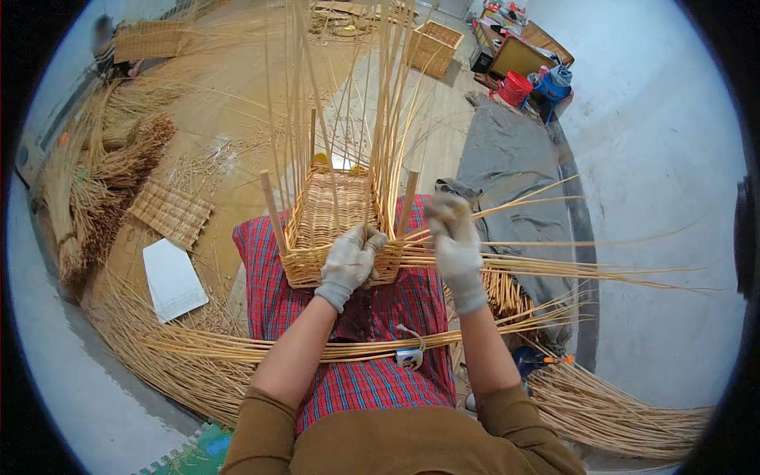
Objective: The person is weaving a wicker basket using long wooden strands and measuring progress with a tape measure.
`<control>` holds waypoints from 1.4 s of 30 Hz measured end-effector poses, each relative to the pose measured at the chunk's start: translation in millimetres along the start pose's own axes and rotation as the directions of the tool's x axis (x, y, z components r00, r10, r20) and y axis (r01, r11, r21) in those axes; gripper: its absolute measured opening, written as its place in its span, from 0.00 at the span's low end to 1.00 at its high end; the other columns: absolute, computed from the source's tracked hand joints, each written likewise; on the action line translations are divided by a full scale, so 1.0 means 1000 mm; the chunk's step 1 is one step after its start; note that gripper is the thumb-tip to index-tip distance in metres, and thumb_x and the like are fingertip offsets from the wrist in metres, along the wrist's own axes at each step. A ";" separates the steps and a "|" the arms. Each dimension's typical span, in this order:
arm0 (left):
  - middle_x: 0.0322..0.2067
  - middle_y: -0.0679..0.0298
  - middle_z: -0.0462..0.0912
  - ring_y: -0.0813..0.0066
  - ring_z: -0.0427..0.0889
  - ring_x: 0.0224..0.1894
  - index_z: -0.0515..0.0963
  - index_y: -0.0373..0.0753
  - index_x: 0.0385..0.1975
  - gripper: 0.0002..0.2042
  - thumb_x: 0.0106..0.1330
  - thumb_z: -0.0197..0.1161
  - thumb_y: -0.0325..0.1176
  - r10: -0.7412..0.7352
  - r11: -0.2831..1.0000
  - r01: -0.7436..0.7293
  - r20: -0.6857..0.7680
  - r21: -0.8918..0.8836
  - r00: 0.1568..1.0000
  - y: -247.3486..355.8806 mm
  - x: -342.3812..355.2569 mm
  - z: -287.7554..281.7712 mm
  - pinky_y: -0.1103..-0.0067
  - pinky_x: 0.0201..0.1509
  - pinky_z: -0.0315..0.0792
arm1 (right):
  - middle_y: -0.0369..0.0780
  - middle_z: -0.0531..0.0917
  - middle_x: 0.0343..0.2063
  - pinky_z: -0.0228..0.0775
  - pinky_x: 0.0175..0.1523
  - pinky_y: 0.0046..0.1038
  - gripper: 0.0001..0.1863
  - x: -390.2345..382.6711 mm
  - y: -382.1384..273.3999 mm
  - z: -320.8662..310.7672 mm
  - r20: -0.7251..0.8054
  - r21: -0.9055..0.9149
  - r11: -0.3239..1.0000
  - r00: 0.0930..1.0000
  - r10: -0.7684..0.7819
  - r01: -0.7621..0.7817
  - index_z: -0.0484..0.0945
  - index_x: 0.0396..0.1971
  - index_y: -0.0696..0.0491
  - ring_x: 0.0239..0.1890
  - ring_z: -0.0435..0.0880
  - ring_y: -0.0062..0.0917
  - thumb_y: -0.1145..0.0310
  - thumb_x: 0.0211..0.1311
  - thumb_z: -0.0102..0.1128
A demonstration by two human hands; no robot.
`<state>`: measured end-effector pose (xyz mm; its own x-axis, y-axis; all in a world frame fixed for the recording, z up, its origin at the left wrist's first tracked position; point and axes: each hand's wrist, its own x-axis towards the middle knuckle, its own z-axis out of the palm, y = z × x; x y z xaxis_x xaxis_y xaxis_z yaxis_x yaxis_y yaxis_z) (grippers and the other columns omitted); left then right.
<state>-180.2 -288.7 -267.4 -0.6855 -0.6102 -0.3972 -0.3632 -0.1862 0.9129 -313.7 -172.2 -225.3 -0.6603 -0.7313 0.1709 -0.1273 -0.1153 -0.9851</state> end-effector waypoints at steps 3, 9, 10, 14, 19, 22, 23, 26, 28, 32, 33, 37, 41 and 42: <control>0.29 0.63 0.83 0.72 0.79 0.17 0.77 0.36 0.42 0.12 0.69 0.60 0.39 0.091 0.993 -0.099 -0.112 -0.066 0.989 -0.021 0.005 0.011 0.77 0.20 0.74 | 0.45 0.75 0.59 0.69 0.60 0.35 0.25 0.046 -0.027 0.039 0.296 -0.664 0.498 0.808 -0.509 0.557 0.70 0.60 0.48 0.60 0.75 0.37 0.78 0.63 0.52; 0.23 0.62 0.81 0.71 0.76 0.12 0.76 0.35 0.41 0.14 0.69 0.60 0.40 0.150 0.978 -0.173 -0.189 -0.112 0.970 -0.028 -0.003 0.000 0.73 0.19 0.70 | 0.43 0.73 0.61 0.54 0.70 0.43 0.31 0.012 -0.022 0.044 0.116 -0.794 0.335 0.668 -0.735 0.507 0.66 0.66 0.43 0.67 0.65 0.42 0.57 0.62 0.59; 0.27 0.61 0.81 0.69 0.81 0.21 0.74 0.36 0.46 0.13 0.68 0.61 0.36 0.250 0.968 -0.236 -0.248 0.085 0.936 -0.035 0.001 -0.006 0.72 0.30 0.74 | 0.43 0.74 0.61 0.50 0.71 0.46 0.31 -0.005 -0.004 0.046 0.287 -0.889 0.222 0.865 -0.411 0.400 0.68 0.64 0.42 0.66 0.66 0.42 0.52 0.60 0.59; 0.34 0.61 0.79 0.70 0.80 0.36 0.72 0.37 0.52 0.15 0.68 0.61 0.31 0.769 0.621 -0.627 -0.518 0.470 0.374 -0.032 -0.020 -0.010 0.73 0.45 0.73 | 0.46 0.78 0.55 0.41 0.72 0.51 0.34 -0.012 0.015 0.022 0.352 -0.936 0.081 0.904 0.243 0.343 0.74 0.59 0.41 0.61 0.71 0.39 0.39 0.55 0.59; 0.33 0.64 0.79 0.74 0.76 0.36 0.75 0.34 0.48 0.17 0.72 0.54 0.43 0.535 0.694 -0.717 -0.707 0.058 0.461 -0.052 0.006 -0.092 0.79 0.44 0.71 | 0.46 0.81 0.42 0.43 0.71 0.51 0.33 -0.012 0.048 0.020 0.295 -0.955 -0.035 0.948 -0.118 0.293 0.79 0.52 0.42 0.54 0.75 0.38 0.41 0.45 0.67; 0.21 0.73 0.69 0.85 0.68 0.22 0.75 0.37 0.45 0.28 0.73 0.44 0.60 0.347 0.786 -0.489 -0.383 -0.379 0.856 -0.055 -0.006 -0.078 0.87 0.23 0.61 | 0.49 0.80 0.37 0.48 0.70 0.54 0.35 -0.031 0.091 0.001 0.282 -0.893 0.208 0.855 -0.435 0.400 0.84 0.41 0.48 0.46 0.79 0.41 0.47 0.25 0.74; 0.19 0.75 0.65 0.86 0.63 0.19 0.76 0.38 0.41 0.27 0.72 0.45 0.60 0.385 0.758 -0.537 -0.410 -0.371 0.827 -0.052 -0.018 -0.069 0.87 0.19 0.56 | 0.46 0.79 0.34 0.49 0.70 0.54 0.34 -0.042 0.091 0.000 0.251 -0.870 0.284 0.856 -0.452 0.404 0.84 0.39 0.48 0.45 0.79 0.40 0.49 0.24 0.75; 0.13 0.75 0.57 0.84 0.54 0.12 0.77 0.43 0.26 0.29 0.70 0.45 0.63 0.369 0.731 -0.611 -0.578 -0.304 0.728 -0.053 -0.056 -0.057 0.82 0.15 0.50 | 0.45 0.79 0.35 0.46 0.71 0.52 0.22 -0.082 0.070 0.002 0.212 -0.870 0.345 0.900 -0.381 0.351 0.85 0.40 0.43 0.49 0.77 0.37 0.57 0.39 0.68; 0.13 0.74 0.59 0.84 0.55 0.13 0.74 0.41 0.27 0.29 0.69 0.45 0.65 0.387 0.724 -0.638 -0.610 -0.262 0.691 -0.046 -0.075 -0.052 0.83 0.15 0.51 | 0.46 0.80 0.41 0.46 0.71 0.52 0.25 -0.094 0.070 -0.003 0.233 -0.869 0.349 0.912 -0.338 0.351 0.84 0.41 0.42 0.51 0.77 0.37 0.53 0.37 0.70; 0.17 0.72 0.67 0.87 0.60 0.15 0.72 0.32 0.45 0.24 0.72 0.51 0.53 0.638 0.567 -0.804 -0.521 -0.180 0.567 -0.043 -0.107 -0.065 0.84 0.16 0.53 | 0.45 0.80 0.43 0.47 0.70 0.53 0.28 -0.090 0.000 -0.017 0.326 -0.847 0.318 0.889 -0.323 0.426 0.83 0.41 0.42 0.52 0.77 0.37 0.48 0.36 0.73; 0.17 0.72 0.67 0.87 0.60 0.15 0.72 0.32 0.45 0.24 0.72 0.51 0.53 0.633 0.559 -0.812 -0.545 -0.169 0.550 -0.031 -0.117 -0.059 0.84 0.16 0.53 | 0.45 0.80 0.43 0.47 0.70 0.53 0.28 -0.083 -0.016 -0.022 0.351 -0.835 0.314 0.876 -0.330 0.453 0.83 0.41 0.42 0.52 0.77 0.37 0.48 0.36 0.73; 0.28 0.65 0.77 0.80 0.73 0.27 0.70 0.33 0.51 0.22 0.66 0.60 0.43 0.783 0.609 -0.788 -0.227 0.090 0.579 0.047 -0.185 -0.016 0.81 0.29 0.68 | 0.44 0.79 0.45 0.46 0.71 0.53 0.29 -0.035 -0.066 -0.068 0.439 -0.749 0.255 0.747 -0.500 0.611 0.82 0.42 0.42 0.53 0.76 0.38 0.45 0.36 0.74; 0.48 0.55 0.76 0.60 0.73 0.51 0.62 0.31 0.63 0.41 0.60 0.65 0.57 0.825 0.454 -0.856 0.247 0.246 0.508 0.066 -0.172 0.016 0.68 0.58 0.64 | 0.45 0.76 0.50 0.55 0.69 0.48 0.36 -0.016 -0.067 -0.091 0.239 -0.871 0.178 0.712 -0.660 0.457 0.79 0.47 0.47 0.55 0.75 0.38 0.40 0.39 0.73; 0.55 0.52 0.74 0.56 0.70 0.58 0.59 0.31 0.66 0.44 0.59 0.65 0.59 0.784 0.403 -0.864 0.372 0.302 0.496 0.069 -0.159 0.022 0.67 0.63 0.61 | 0.45 0.75 0.52 0.58 0.68 0.46 0.36 -0.022 -0.053 -0.078 -0.004 -0.679 0.534 0.724 -0.690 0.504 0.76 0.50 0.49 0.57 0.74 0.38 0.38 0.47 0.67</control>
<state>-110.3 -188.1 -143.1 -0.8600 -0.1620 0.4838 0.2552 0.6845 0.6828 -349.7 -97.3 -175.4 -0.3933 -0.4471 0.8034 -0.9035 0.0259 -0.4279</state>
